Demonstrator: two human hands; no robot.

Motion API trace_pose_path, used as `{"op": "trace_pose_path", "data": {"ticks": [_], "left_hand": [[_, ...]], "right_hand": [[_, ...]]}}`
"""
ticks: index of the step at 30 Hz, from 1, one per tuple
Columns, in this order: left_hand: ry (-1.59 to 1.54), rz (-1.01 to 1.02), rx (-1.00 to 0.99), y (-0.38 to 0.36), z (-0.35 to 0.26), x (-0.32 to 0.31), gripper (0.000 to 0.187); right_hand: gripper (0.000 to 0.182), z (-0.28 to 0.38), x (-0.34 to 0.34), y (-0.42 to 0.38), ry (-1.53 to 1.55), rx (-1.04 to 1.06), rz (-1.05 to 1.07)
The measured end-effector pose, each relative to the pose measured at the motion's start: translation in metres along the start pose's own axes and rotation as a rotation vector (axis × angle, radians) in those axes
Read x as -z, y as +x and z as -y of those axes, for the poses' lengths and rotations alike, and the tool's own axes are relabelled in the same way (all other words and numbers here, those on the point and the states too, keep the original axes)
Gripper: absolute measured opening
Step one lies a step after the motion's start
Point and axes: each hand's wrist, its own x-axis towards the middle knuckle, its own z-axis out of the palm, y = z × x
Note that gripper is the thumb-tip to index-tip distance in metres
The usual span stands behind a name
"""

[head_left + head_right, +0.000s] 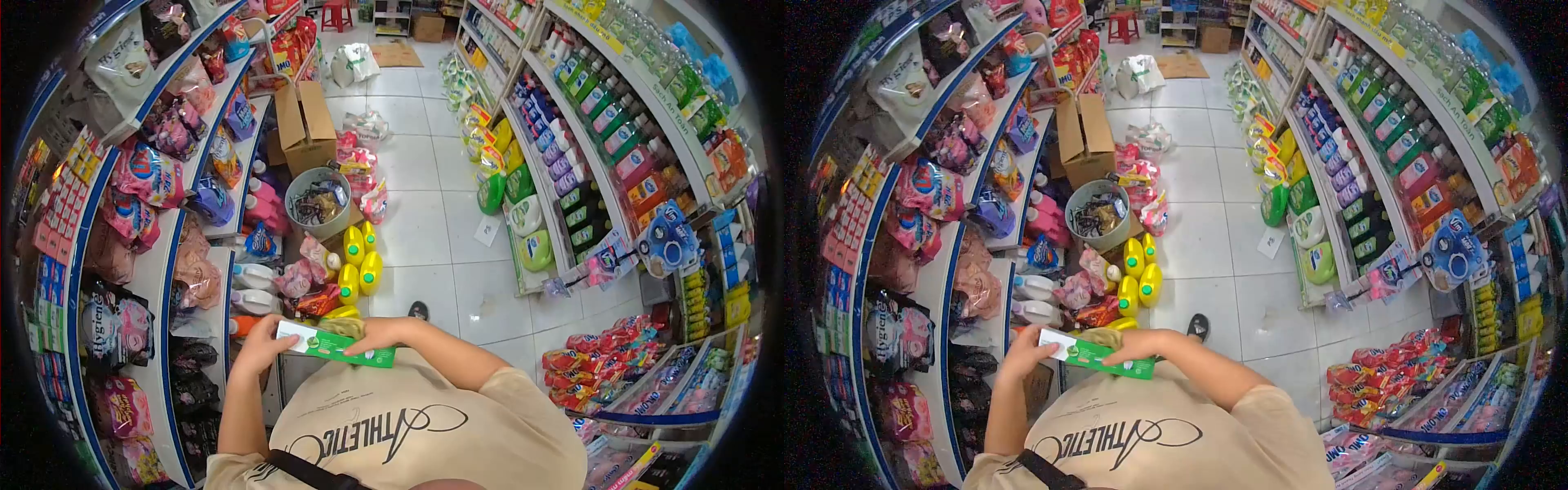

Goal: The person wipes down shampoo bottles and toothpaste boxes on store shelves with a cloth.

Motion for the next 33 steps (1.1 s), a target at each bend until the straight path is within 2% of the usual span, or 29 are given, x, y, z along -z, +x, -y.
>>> {"op": "trace_pose_path", "data": {"ticks": [3,5,7,8,10,15,16,17,19,20,21,22,23,24,25,26,27,29,30,32,33], "left_hand": [[0.191,0.01,-0.064,0.001,-0.01,0.003,0.032],[0.273,-0.008,-0.055,-0.002,-0.01,0.0,0.032],[0.302,-0.051,-0.028,-0.008,-0.019,-0.007,0.035],[0.481,-0.098,-0.134,-0.016,-0.027,-0.01,0.037],[0.43,-0.111,-0.097,-0.022,-0.017,-0.008,0.038],[0.312,-0.191,-0.04,-0.044,0.002,-0.004,0.046],[0.303,-0.197,-0.033,-0.043,0.018,-0.001,0.049],[0.256,-0.211,0.001,-0.047,0.031,0.0,0.049],[0.167,-0.235,0.067,-0.054,0.039,0.001,0.049],[0.189,-0.254,0.097,-0.053,0.061,0.006,0.05],[0.17,-0.241,0.219,-0.062,0.047,0.002,0.051],[0.148,-0.233,0.333,-0.069,0.031,-0.001,0.053],[0.29,-0.237,0.026,-0.062,0.082,0.004,0.056],[0.118,-0.226,0.271,-0.063,0.08,0.002,0.054],[0.097,-0.327,0.274,-0.043,0.174,0.006,0.052],[-0.007,-0.19,0.292,-0.052,0.145,0.001,0.05],[-0.108,-0.164,0.418,-0.053,0.144,-0.005,0.05],[-0.079,-0.19,0.426,-0.044,0.12,-0.012,0.054],[-0.038,-0.175,0.42,-0.037,0.126,-0.013,0.055],[-0.01,-0.082,0.408,-0.041,0.096,-0.017,0.056],[-0.051,0.057,0.356,-0.031,0.107,-0.017,0.054]], "right_hand": [[0.057,0.02,-0.009,-0.032,0.14,0.003,-0.008],[0.059,0.06,-0.01,-0.053,0.116,-0.078,-0.009],[0.063,0.058,-0.014,-0.04,0.088,-0.115,0.013],[0.063,0.058,-0.015,-0.037,0.074,-0.123,0.024],[0.062,0.082,-0.017,-0.032,0.054,-0.153,0.046],[0.055,0.106,-0.039,0.009,0.064,0.421,-0.192],[0.053,0.098,-0.04,0.028,0.019,0.408,-0.051],[0.047,0.088,-0.046,0.037,-0.179,0.466,-0.171],[0.043,0.102,-0.05,0.035,-0.215,0.359,-0.1],[0.039,0.091,-0.058,0.04,-0.262,0.362,-0.132],[0.037,0.102,-0.055,0.029,-0.292,0.384,-0.101],[0.036,0.061,-0.064,0.051,-0.35,0.362,-0.051],[0.039,0.047,-0.063,0.054,-0.301,0.305,0.063],[0.042,0.097,-0.046,0.018,-0.31,0.178,0.143],[0.041,0.032,-0.063,0.038,-0.205,0.579,-0.021],[0.044,0.061,-0.043,0.014,-0.209,0.366,0.154],[0.045,0.067,-0.038,0.004,-0.265,0.156,0.219],[0.047,0.032,-0.025,0.007,-0.348,0.001,0.242],[0.048,0.001,-0.028,0.012,-0.34,0.059,0.212],[0.049,-0.044,-0.029,0.028,-0.361,0.151,0.132],[0.049,-0.029,-0.026,0.026,-0.393,0.04,0.175]]}}
